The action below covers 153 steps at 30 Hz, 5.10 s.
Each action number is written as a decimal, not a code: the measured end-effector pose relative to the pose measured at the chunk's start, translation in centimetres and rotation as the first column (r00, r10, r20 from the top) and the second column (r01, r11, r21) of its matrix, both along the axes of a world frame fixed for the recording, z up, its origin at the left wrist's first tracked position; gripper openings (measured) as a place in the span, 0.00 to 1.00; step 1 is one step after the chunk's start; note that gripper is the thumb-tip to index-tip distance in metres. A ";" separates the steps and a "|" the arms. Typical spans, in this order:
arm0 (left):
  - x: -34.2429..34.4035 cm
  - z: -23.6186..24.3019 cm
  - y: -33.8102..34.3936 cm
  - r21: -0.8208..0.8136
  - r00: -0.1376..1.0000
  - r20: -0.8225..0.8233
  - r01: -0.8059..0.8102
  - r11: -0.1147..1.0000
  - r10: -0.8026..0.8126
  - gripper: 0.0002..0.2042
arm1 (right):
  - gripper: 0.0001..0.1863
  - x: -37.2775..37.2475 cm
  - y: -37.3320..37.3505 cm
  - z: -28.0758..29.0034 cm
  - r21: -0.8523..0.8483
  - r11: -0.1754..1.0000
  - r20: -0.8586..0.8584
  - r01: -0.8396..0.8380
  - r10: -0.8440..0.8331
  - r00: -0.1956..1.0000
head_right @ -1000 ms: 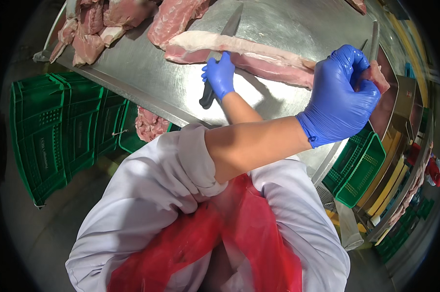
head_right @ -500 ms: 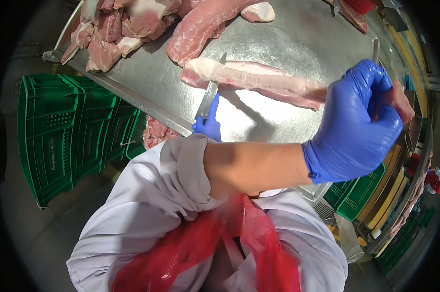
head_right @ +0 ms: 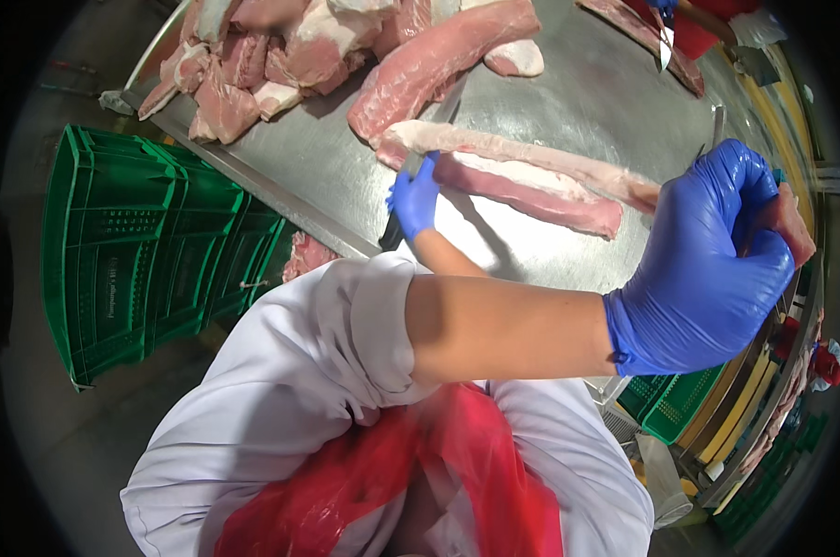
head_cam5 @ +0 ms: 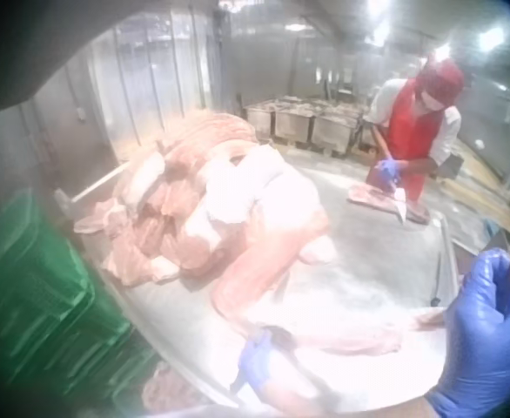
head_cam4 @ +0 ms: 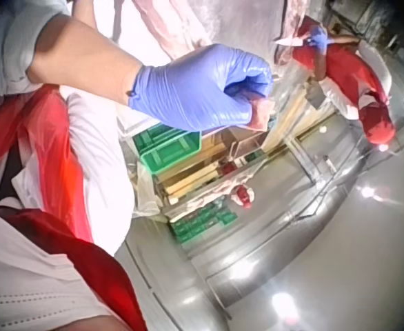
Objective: The person uses a knife to trim and slice large pieces of pork on a stainless steel table. They remove fat and separate lean meat, placing trimmed pieces into green crates. The person handles multiple cuts of meat, repositioning them as needed.
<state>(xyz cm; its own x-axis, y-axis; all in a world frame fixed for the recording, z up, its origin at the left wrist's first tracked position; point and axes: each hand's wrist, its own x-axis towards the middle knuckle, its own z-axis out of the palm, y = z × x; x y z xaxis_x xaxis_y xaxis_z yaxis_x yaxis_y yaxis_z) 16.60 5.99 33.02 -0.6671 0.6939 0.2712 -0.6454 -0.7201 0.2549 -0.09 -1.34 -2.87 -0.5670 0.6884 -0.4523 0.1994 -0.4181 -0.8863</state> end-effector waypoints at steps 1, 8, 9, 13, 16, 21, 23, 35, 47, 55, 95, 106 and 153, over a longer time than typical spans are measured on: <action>0.3 0.6 -0.4 -0.002 1.000 -0.017 0.021 1.000 -0.021 0.04 | 0.34 0.8 -0.8 0.4 -0.015 1.000 -0.003 0.008 -0.008 1.000; -0.2 3.1 0.9 0.029 0.974 -0.196 0.125 0.992 -0.117 0.01 | 0.36 5.6 -0.2 7.9 0.001 0.992 -0.086 -0.124 0.124 0.989; 0.3 3.9 1.7 0.043 0.961 -0.239 0.157 0.987 -0.142 0.01 | 0.36 6.4 -0.3 9.0 0.014 0.986 -0.084 -0.163 0.164 0.983; 0.4 5.5 2.8 0.054 0.895 -0.377 0.278 0.959 -0.238 0.03 | 0.37 8.7 -1.9 12.0 0.098 0.907 -0.054 -0.409 0.415 0.908; -1.8 5.3 1.6 0.009 0.865 -0.385 0.353 0.935 -0.323 0.06 | 0.38 10.3 -2.9 13.0 0.176 0.786 0.014 -0.592 0.599 0.800; -7.5 6.4 -2.2 -0.067 0.838 -0.356 0.418 0.906 -0.413 0.12 | 0.40 16.2 -2.9 13.4 0.201 0.533 0.147 -0.822 0.813 0.563; -8.1 5.2 -1.4 -0.049 0.791 -0.266 0.560 0.827 -0.552 0.14 | 0.42 23.5 -0.3 10.5 0.193 0.614 0.219 -0.765 0.733 0.644; -5.8 -36.1 -19.3 -0.333 -0.288 -0.708 -0.669 0.664 -0.645 0.37 | 0.43 55.1 -0.4 14.8 -0.203 0.972 0.261 -0.121 0.173 0.950; 5.1 -31.2 -13.8 -0.436 -0.447 -0.476 -0.627 0.645 -0.757 0.09 | 0.37 47.6 2.7 5.4 0.303 0.564 0.724 -0.768 0.388 0.571; -4.0 -31.1 -9.4 -0.413 -0.042 -0.630 -0.828 0.380 -0.776 0.11 | 0.37 43.6 5.7 5.2 0.269 0.465 0.775 -0.843 0.414 0.477; -31.9 -36.2 -11.1 -0.303 -0.217 -0.610 -0.825 0.477 -0.762 0.14 | 0.37 73.2 20.9 17.4 0.416 0.645 -0.258 0.641 -0.592 0.763; -20.8 -36.9 -11.8 -0.233 -0.165 -0.759 -0.834 0.500 -0.630 0.05 | 0.38 51.5 14.0 8.4 0.481 0.830 0.131 0.282 -0.386 0.913; -18.8 -36.9 -18.2 -0.033 -0.184 -0.833 -0.925 0.379 -0.522 0.04 | 0.39 15.7 6.3 3.7 0.587 0.440 0.495 -0.679 0.469 0.732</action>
<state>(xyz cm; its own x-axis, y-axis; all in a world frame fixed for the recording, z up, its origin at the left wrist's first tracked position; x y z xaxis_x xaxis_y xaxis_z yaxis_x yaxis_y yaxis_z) -2.17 -12.24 -3.84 -0.4286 0.8184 0.3828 0.8695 0.2585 0.4208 15.65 4.98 0.85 -0.9084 0.3836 -0.1660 0.3789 0.5879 -0.7147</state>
